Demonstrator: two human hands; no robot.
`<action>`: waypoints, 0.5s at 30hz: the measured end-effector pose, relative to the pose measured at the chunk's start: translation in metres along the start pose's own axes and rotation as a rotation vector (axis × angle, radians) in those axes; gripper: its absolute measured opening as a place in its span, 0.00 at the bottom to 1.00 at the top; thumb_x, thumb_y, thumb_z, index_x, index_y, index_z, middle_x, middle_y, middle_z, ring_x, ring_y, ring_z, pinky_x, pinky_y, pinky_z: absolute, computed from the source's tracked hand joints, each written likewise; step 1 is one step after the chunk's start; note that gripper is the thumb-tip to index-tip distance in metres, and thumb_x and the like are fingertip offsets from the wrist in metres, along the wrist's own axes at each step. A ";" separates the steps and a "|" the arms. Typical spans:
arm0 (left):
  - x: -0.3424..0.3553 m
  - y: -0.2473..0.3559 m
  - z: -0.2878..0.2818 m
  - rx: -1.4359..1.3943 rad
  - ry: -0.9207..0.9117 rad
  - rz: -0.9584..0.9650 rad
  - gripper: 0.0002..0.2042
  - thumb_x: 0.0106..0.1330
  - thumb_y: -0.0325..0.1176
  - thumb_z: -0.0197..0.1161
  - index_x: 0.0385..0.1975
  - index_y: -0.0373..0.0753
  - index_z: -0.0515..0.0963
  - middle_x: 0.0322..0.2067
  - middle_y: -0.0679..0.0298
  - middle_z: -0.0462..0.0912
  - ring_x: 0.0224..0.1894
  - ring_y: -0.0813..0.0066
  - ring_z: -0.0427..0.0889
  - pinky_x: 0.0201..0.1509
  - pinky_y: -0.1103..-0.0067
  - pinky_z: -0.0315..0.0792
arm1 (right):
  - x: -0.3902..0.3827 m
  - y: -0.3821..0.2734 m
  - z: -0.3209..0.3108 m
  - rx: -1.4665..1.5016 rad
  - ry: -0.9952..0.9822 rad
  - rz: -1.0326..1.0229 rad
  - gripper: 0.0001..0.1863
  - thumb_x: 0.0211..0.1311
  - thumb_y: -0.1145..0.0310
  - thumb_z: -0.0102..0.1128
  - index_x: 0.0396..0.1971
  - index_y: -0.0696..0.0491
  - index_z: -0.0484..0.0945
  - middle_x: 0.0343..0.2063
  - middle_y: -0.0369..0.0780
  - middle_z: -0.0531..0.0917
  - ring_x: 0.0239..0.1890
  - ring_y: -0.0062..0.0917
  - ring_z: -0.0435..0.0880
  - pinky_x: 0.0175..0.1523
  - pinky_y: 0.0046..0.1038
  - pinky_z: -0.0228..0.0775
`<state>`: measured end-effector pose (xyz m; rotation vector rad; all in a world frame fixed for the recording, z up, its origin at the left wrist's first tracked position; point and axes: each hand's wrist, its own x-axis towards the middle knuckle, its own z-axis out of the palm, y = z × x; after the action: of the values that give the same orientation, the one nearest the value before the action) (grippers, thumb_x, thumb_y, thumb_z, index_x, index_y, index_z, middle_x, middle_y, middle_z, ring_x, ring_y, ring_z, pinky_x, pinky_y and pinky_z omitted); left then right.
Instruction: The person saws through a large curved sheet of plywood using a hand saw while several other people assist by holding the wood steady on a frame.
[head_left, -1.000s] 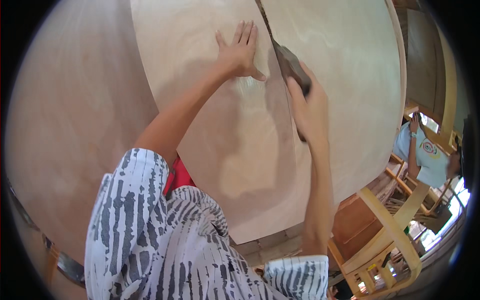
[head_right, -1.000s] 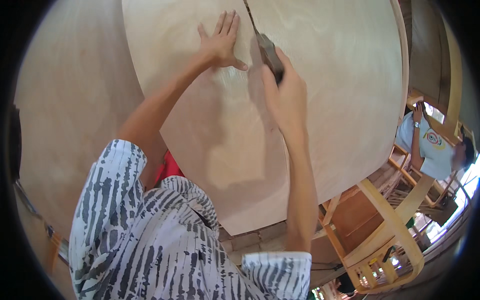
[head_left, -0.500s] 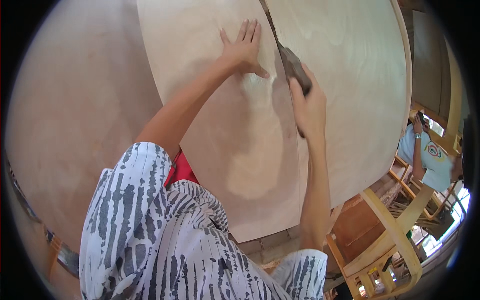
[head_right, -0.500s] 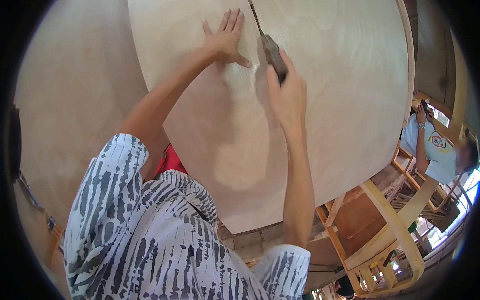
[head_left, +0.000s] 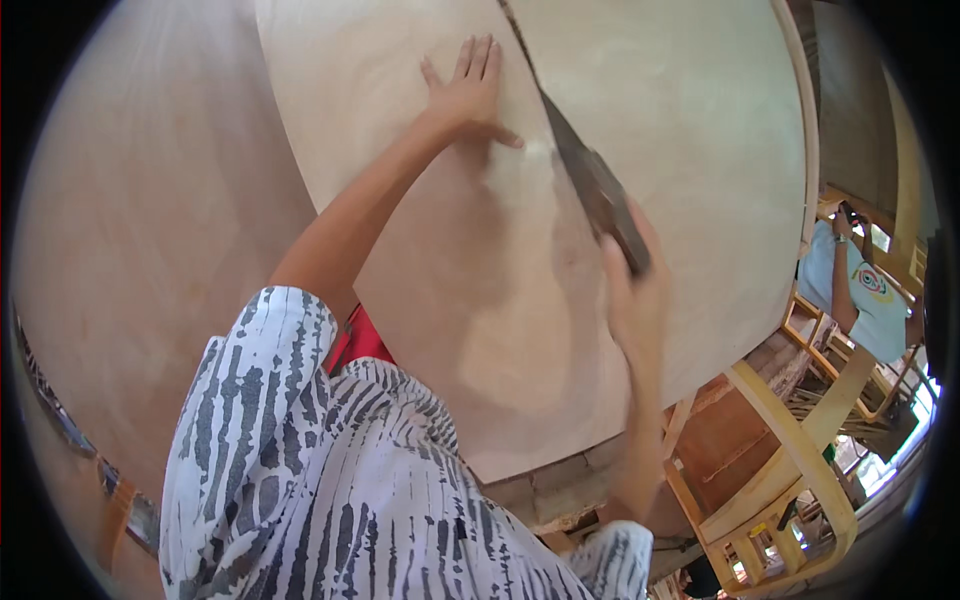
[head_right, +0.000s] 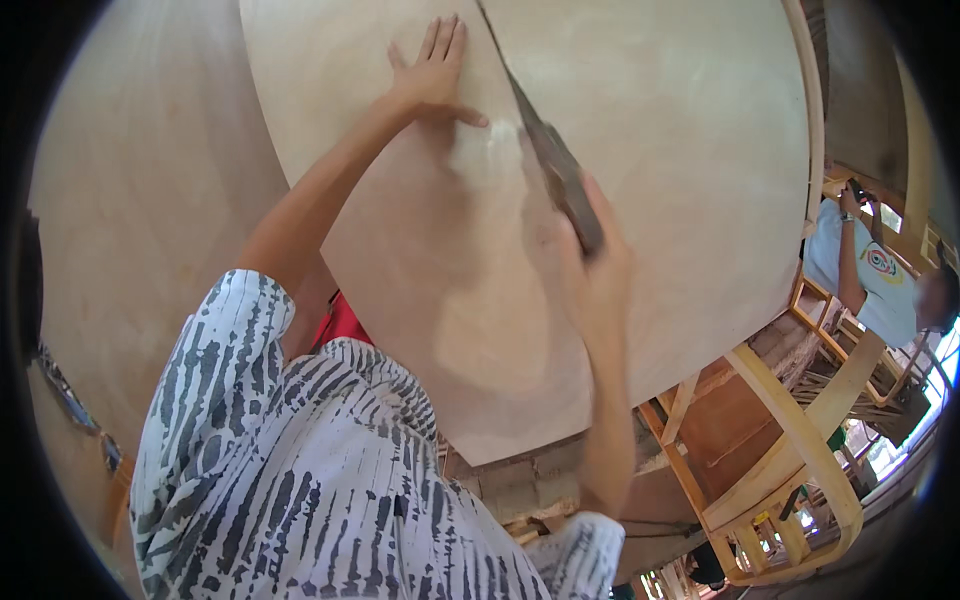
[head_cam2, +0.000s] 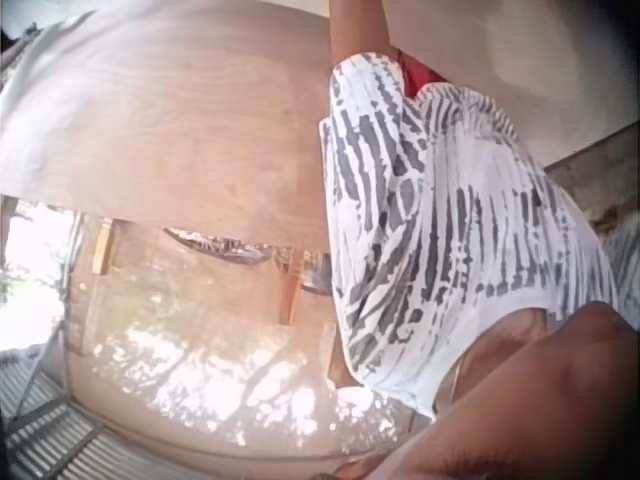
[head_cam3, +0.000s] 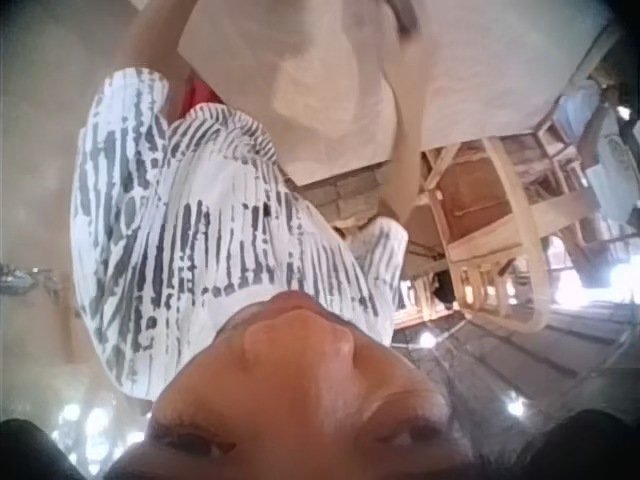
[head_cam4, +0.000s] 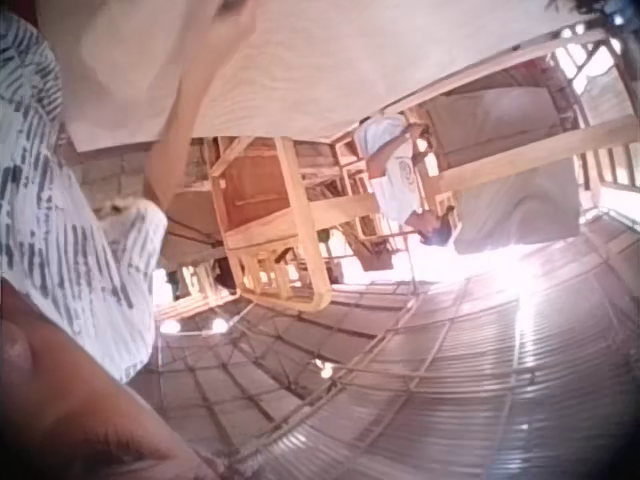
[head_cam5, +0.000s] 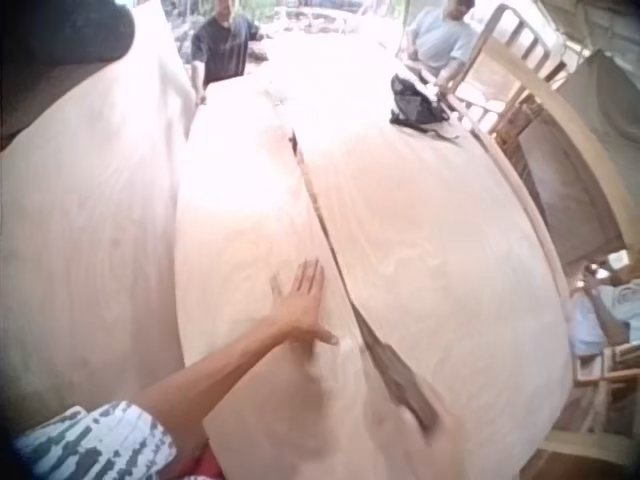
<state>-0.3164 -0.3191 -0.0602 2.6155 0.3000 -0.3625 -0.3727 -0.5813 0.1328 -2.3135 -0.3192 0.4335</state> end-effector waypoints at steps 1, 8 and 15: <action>0.005 -0.002 0.000 0.007 -0.007 0.009 0.76 0.39 0.67 0.80 0.81 0.35 0.36 0.83 0.56 0.33 0.85 0.58 0.32 0.72 0.24 0.35 | 0.021 0.010 0.013 -0.080 0.009 -0.002 0.27 0.73 0.66 0.60 0.69 0.56 0.73 0.47 0.54 0.87 0.44 0.34 0.89 0.53 0.33 0.78; -0.024 -0.012 0.033 -0.030 -0.084 -0.063 0.72 0.44 0.55 0.84 0.81 0.32 0.35 0.83 0.48 0.33 0.84 0.49 0.30 0.75 0.29 0.38 | 0.004 0.046 0.063 -0.072 0.051 0.021 0.29 0.68 0.55 0.64 0.68 0.42 0.76 0.31 0.52 0.87 0.32 0.48 0.88 0.39 0.46 0.79; -0.066 0.039 0.020 -0.053 -0.135 -0.029 0.79 0.40 0.61 0.84 0.80 0.35 0.26 0.83 0.52 0.25 0.84 0.50 0.21 0.75 0.31 0.25 | -0.004 0.043 0.048 -0.112 0.174 0.018 0.30 0.68 0.54 0.64 0.66 0.53 0.75 0.45 0.53 0.87 0.49 0.49 0.85 0.56 0.46 0.76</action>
<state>-0.3724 -0.3717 -0.0402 2.5231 0.2980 -0.5312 -0.3909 -0.5819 0.0710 -2.4455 -0.2425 0.2252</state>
